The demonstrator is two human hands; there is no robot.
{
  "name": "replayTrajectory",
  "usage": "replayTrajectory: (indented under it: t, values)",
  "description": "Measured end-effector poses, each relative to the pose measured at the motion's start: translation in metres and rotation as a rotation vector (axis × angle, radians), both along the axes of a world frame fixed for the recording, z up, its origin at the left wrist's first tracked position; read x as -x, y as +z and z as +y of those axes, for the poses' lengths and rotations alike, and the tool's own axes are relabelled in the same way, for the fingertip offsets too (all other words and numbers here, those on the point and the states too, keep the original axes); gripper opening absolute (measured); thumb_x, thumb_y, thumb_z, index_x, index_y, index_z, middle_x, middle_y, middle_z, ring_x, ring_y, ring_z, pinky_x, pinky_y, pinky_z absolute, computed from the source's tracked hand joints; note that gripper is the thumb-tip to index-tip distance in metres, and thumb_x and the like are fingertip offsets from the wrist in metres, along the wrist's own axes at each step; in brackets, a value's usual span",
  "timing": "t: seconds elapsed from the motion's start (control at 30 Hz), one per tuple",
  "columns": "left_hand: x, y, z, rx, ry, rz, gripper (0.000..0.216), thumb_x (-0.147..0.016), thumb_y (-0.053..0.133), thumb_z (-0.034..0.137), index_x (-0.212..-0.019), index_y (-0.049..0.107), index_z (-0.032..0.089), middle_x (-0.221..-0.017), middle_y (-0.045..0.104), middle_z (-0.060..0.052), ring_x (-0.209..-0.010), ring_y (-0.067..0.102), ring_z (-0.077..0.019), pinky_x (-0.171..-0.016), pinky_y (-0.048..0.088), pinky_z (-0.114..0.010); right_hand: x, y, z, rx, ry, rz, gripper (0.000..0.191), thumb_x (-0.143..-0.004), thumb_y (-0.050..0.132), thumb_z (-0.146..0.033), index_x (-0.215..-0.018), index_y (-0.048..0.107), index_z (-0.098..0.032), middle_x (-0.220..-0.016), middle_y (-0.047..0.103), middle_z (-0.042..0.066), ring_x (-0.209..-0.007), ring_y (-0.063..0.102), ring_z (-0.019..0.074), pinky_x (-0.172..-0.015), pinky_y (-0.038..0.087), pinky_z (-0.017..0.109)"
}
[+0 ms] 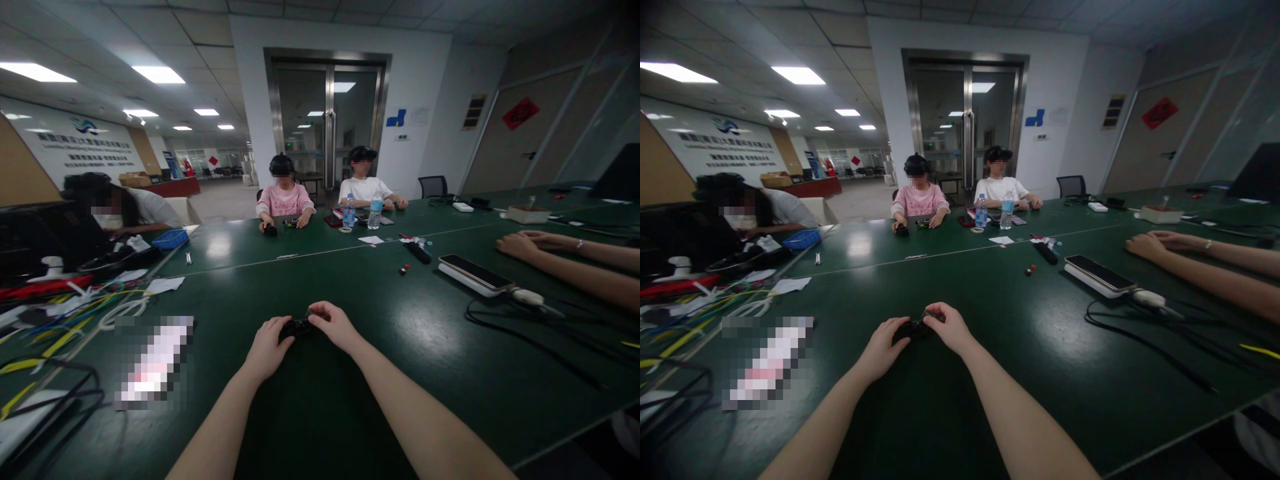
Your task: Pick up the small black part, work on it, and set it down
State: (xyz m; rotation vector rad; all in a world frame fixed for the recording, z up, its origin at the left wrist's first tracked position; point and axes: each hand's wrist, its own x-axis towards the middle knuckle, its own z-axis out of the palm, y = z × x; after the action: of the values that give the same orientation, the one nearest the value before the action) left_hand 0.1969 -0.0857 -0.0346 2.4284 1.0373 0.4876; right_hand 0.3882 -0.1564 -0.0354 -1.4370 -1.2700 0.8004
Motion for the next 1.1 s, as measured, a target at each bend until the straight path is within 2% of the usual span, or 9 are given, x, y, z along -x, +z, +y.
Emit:
replayTrajectory:
  t: [0.2, 0.43, 1.1]
  values:
    - [0.000, -0.001, 0.001, -0.023, -0.009, -0.009, 0.043, -0.079, 0.049, 0.032, -0.122, 0.046, 0.024, -0.124, 0.049, -0.004, -0.115, 0.044, -0.0214, -0.097, 0.034, -0.039, -0.001, 0.004, -0.003, -0.011, -0.019, 0.078, 0.030, -0.076, 0.056, -0.031, -0.104, 0.055, -0.022, -0.102, 0.060, 0.003, -0.093, 0.056, 0.0150, -0.083, 0.044, 0.032]
    - [-0.001, -0.001, 0.001, -0.049, -0.013, -0.002, 0.043, -0.078, 0.049, 0.030, -0.121, 0.047, 0.022, -0.124, 0.050, -0.005, -0.115, 0.043, -0.0220, -0.099, 0.032, -0.039, -0.003, -0.004, 0.002, -0.075, -0.025, 0.171, 0.032, -0.075, 0.057, -0.032, -0.105, 0.054, -0.020, -0.104, 0.060, 0.004, -0.097, 0.056, 0.0152, -0.089, 0.043, 0.033]
    - [0.000, -0.002, 0.001, -0.045, -0.019, -0.008, 0.043, -0.080, 0.048, 0.032, -0.122, 0.045, 0.024, -0.125, 0.049, -0.005, -0.115, 0.044, -0.0222, -0.097, 0.033, -0.039, -0.007, -0.008, 0.004, -0.048, -0.084, 0.178, 0.034, -0.078, 0.052, -0.033, -0.110, 0.053, -0.024, -0.111, 0.059, 0.003, -0.103, 0.054, 0.0166, -0.088, 0.043, 0.034]
